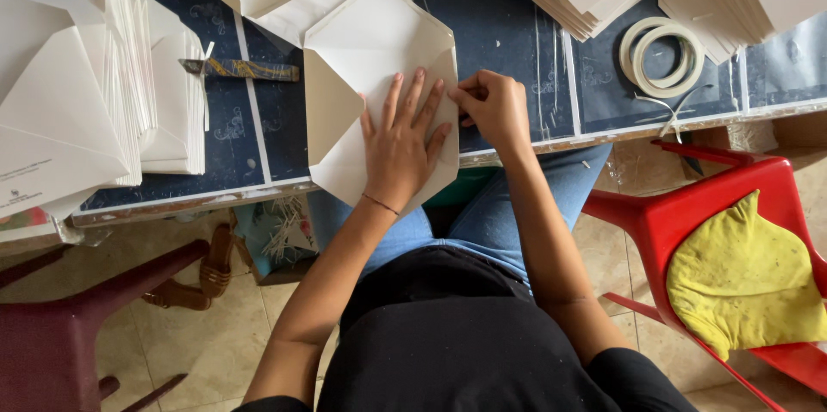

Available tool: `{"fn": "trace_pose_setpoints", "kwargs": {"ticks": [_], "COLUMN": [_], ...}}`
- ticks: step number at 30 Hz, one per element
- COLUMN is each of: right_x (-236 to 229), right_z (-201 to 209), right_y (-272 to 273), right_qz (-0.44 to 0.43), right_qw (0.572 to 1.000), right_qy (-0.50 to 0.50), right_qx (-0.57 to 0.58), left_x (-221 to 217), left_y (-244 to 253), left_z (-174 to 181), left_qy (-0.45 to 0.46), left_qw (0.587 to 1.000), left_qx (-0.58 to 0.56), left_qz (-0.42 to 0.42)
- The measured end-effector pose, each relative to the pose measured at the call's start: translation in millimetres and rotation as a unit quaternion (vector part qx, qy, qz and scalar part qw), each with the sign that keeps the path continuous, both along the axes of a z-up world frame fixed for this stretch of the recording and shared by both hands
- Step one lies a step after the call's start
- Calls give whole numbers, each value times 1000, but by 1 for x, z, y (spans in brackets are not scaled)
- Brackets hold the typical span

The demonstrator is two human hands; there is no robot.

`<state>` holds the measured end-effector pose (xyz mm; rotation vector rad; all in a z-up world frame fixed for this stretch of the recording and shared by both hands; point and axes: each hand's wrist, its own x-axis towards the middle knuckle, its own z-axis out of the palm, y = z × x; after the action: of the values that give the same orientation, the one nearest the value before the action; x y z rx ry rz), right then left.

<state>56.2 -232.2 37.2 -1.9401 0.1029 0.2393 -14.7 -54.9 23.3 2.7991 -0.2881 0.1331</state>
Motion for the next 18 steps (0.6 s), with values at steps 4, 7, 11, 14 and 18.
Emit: {"fn": "trace_pose_setpoints", "kwargs": {"ticks": [4, 7, 11, 14, 18], "right_x": [-23, -36, -35, -41, -57], "right_z": [31, 33, 9, 8, 11], "right_y": [6, 5, 3, 5, 0], "right_qz": [69, 70, 65, 84, 89], "right_qw": [990, 992, 987, 967, 968], "right_qy": [26, 74, 31, -17, 17], "right_qx": [-123, -70, -144, -241, -235], "left_x": [-1, 2, 1, 0, 1], "left_y": [1, 2, 2, 2, 2], "left_z": [-9, -5, -13, -12, -14], "left_qy": [-3, 7, -16, -21, -20], "left_qw": [1000, 1000, 999, 999, 999], "left_qx": [11, 17, 21, 12, -2], "left_qz": [14, 21, 24, 27, 26]}}
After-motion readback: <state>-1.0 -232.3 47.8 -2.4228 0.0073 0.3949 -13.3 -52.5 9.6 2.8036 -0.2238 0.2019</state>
